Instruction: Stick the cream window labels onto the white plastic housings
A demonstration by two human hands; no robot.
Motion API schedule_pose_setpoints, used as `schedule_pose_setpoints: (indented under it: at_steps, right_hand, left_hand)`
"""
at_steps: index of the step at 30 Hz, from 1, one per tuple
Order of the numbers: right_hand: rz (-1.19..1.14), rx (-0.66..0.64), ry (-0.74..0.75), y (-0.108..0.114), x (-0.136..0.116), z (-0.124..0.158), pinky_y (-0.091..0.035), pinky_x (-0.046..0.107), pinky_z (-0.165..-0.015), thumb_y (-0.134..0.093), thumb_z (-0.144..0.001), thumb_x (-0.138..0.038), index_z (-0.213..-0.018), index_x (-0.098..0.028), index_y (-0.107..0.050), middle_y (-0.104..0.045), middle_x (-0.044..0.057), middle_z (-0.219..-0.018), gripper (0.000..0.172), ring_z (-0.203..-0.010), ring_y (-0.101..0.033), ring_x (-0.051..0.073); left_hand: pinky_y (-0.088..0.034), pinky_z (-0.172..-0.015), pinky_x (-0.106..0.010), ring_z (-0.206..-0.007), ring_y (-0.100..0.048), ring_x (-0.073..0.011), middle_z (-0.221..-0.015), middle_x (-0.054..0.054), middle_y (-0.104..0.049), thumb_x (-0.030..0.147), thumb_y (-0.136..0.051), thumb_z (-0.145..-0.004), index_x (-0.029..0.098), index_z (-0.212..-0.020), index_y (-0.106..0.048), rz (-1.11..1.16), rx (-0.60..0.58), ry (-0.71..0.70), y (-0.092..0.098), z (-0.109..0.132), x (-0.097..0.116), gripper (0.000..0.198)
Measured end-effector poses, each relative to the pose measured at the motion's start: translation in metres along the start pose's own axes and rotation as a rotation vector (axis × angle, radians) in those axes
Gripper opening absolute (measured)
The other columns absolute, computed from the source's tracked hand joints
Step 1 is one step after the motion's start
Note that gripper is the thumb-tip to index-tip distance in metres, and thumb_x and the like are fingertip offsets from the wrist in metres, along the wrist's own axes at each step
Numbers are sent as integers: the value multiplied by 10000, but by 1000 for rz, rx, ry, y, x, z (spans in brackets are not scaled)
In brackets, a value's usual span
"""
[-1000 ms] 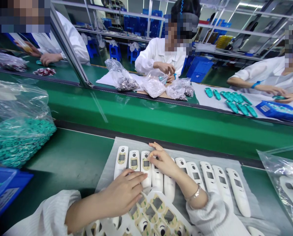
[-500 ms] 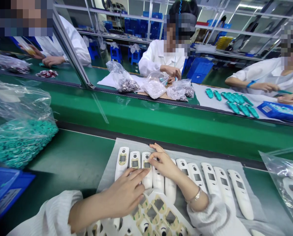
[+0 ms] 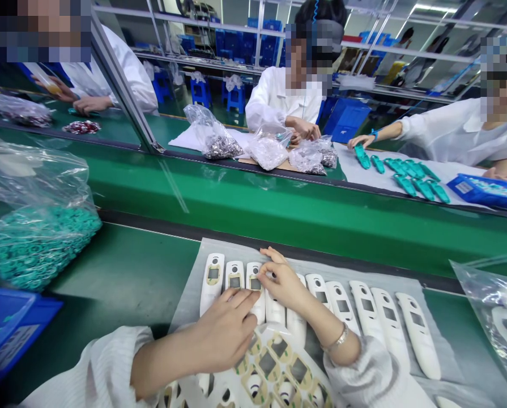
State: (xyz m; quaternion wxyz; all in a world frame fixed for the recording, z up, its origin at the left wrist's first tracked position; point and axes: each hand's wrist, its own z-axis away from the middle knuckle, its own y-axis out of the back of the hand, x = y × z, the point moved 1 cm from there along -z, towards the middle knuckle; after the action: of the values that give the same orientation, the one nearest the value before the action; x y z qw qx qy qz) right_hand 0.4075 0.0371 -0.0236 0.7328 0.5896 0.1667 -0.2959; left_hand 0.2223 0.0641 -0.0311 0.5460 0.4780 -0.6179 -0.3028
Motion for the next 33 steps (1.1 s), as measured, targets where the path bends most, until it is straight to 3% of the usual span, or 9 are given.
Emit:
schedule_pose_setpoints:
  at_steps: [12,17,19,26,33]
  right_hand:
    - [68,58,21,0,3,1,-310,437,-992,-521,-793,-300,-674,-173,-591,-420,112,-1284,187,-1226,-350,270]
    - [192,164,110,11,1,0,-357,433,-968,-453,-840,-288,-1016,-171,-579,-410,136,-1282,246,-1196,-384,252]
    - [243,200,159,15,0,3,-359,440,-969,-416,-856,-253,-1071,-178,-561,-415,130,-1275,270,-1192,-383,245]
    - [420,12,391,6,-6,14,-332,477,-993,-377,-761,-35,-1045,-251,-621,-359,78,-1324,432,-1249,-291,256]
    - [650,39,396,-4,-13,15,-359,496,-932,-444,-793,-76,-1014,-227,-643,-452,116,-1269,334,-1207,-343,304]
  left_hand:
    - [-339,-775,-395,-1035,-437,-257,-1246,-147,-445,313,-381,-853,132,-886,-553,28,16,10,-2,2,-2,252]
    - [-340,-773,-388,-1046,-429,-256,-1251,-150,-440,318,-378,-859,127,-888,-559,14,20,1,-1,2,-1,264]
    - [-337,-774,-389,-1038,-433,-258,-1251,-153,-437,315,-379,-859,127,-885,-558,6,25,-2,-2,2,0,261]
    - [-314,-793,-385,-1046,-428,-267,-1233,-154,-451,326,-384,-854,128,-882,-565,-9,41,12,-4,3,0,270]
    - [-306,-819,-386,-1049,-420,-275,-1188,-162,-475,325,-390,-850,123,-881,-568,-14,46,9,-5,3,2,271]
